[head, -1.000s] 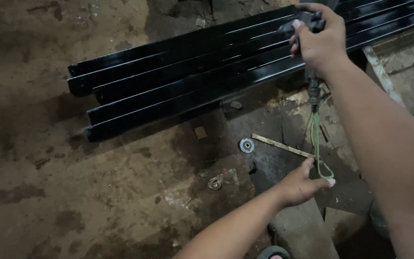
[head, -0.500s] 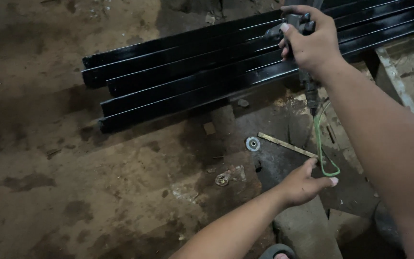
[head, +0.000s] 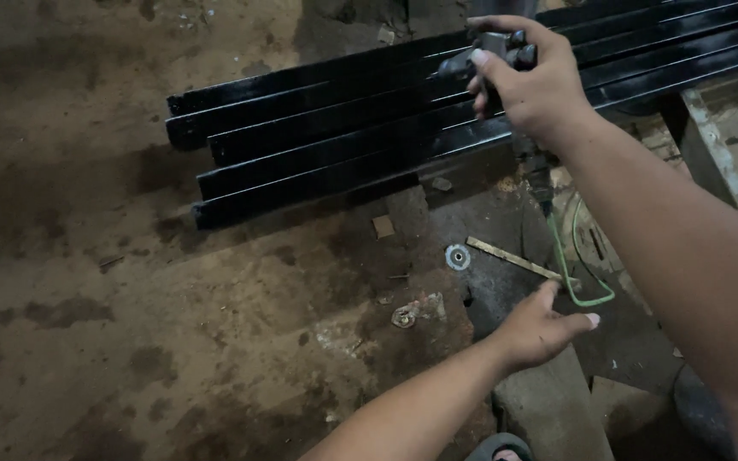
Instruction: Spray painting a set of long metal bars with black paint using a hand-held pneumatic spray gun.
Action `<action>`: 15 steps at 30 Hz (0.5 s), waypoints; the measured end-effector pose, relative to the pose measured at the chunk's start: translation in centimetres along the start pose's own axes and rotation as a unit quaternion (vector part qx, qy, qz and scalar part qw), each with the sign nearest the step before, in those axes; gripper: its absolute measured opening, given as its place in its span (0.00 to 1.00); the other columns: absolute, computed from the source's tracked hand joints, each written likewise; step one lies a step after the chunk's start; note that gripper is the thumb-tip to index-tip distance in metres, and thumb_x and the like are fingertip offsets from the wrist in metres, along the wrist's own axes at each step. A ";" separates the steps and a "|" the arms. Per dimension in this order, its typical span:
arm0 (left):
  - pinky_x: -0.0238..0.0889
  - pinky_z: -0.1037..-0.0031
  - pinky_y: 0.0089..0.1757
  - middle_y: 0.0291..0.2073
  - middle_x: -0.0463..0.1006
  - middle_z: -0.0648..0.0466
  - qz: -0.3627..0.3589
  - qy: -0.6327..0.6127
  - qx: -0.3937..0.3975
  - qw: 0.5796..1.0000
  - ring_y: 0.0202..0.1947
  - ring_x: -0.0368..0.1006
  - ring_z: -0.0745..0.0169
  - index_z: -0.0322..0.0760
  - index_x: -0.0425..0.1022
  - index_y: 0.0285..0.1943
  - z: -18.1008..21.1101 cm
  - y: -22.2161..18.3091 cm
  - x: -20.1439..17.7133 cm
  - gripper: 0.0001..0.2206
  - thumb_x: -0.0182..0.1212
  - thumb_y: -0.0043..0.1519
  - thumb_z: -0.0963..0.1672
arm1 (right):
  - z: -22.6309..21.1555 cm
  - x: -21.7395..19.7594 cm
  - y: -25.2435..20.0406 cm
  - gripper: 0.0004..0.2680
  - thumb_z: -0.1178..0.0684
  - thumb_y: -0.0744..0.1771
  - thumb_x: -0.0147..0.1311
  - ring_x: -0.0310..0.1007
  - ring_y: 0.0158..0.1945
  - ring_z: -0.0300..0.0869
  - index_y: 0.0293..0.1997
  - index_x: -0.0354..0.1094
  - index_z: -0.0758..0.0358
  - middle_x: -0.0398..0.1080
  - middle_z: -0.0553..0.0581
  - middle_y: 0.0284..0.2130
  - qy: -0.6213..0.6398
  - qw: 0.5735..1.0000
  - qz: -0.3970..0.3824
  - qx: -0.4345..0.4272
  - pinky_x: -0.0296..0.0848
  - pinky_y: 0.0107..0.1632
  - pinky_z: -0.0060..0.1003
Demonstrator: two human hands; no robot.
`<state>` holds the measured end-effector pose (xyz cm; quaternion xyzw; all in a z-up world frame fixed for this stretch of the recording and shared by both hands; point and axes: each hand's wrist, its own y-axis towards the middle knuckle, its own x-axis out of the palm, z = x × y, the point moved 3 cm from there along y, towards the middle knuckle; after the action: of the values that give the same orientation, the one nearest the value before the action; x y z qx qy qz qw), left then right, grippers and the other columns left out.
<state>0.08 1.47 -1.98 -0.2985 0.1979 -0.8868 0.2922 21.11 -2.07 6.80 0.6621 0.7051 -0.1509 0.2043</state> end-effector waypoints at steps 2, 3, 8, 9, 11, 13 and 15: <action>0.58 0.57 0.54 0.64 0.66 0.41 0.007 -0.011 0.020 1.000 0.60 0.65 0.43 0.40 0.45 0.80 -0.3 0.1 0.0 0.45 0.51 0.51 0.57 | -0.4 0.1 -0.2 0.11 0.58 0.74 0.50 0.76 0.31 0.42 0.66 0.65 0.55 0.73 0.61 0.33 0.009 1.000 -0.012 -0.002 0.83 0.38 0.33; 0.60 0.60 0.50 0.56 0.72 0.44 0.013 -0.022 0.039 0.999 0.53 0.69 0.49 0.41 0.56 0.76 -0.4 0.1 0.0 0.38 0.52 0.54 0.55 | -0.6 0.2 -0.3 0.12 0.58 0.74 0.50 0.76 0.33 0.43 0.66 0.65 0.54 0.73 0.62 0.33 0.017 1.000 -0.025 -0.003 0.84 0.40 0.34; 0.60 0.59 0.55 0.61 0.72 0.44 0.016 -0.022 0.039 0.999 0.57 0.70 0.47 0.40 0.55 0.77 -1.1 0.6 0.4 0.39 0.53 0.54 0.54 | 1.6 -0.3 0.2 0.11 0.59 0.73 0.52 0.76 0.33 0.42 0.64 0.66 0.55 0.72 0.62 0.34 0.013 1.000 0.017 0.017 0.82 0.35 0.32; 0.60 0.58 0.55 0.60 0.72 0.42 0.018 -0.003 0.040 0.999 0.57 0.69 0.46 0.39 0.54 0.78 -1.3 0.8 0.4 0.41 0.54 0.53 0.55 | 2.4 -0.7 0.4 0.11 0.59 0.73 0.53 0.76 0.32 0.42 0.64 0.65 0.57 0.72 0.63 0.34 0.015 0.999 0.032 0.018 0.82 0.34 0.32; 0.60 0.61 0.51 0.56 0.72 0.43 0.016 0.013 0.043 0.999 0.52 0.69 0.48 0.39 0.55 0.78 -1.8 1.2 0.6 0.42 0.53 0.52 0.56 | 2.2 -1.3 -0.1 0.11 0.59 0.72 0.52 0.76 0.34 0.41 0.63 0.67 0.54 0.72 0.64 0.39 0.008 0.998 0.053 0.044 0.82 0.35 0.30; 0.59 0.63 0.46 0.53 0.71 0.45 0.012 0.028 0.047 0.998 0.48 0.68 0.50 0.40 0.55 0.77 -2.0 1.4 1.0 0.42 0.52 0.51 0.57 | 2.8 -2.1 -0.4 0.11 0.59 0.72 0.52 0.76 0.36 0.39 0.62 0.68 0.50 0.72 0.65 0.45 -0.001 0.995 0.074 0.071 0.83 0.35 0.28; 0.56 0.59 0.58 0.69 0.67 0.48 0.011 -0.006 0.048 0.999 0.68 0.63 0.46 0.42 0.59 0.73 -1.9 1.2 1.4 0.38 0.53 0.51 0.55 | 4.3 -3.4 -0.5 0.11 0.59 0.72 0.53 0.74 0.27 0.39 0.62 0.70 0.51 0.72 0.60 0.30 0.017 0.987 0.116 0.106 0.83 0.32 0.32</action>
<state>-1.57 -0.01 -3.51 -0.2875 0.1566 -0.8901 0.3170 21.15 -7.15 4.65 0.7601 0.6066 -0.1886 0.1367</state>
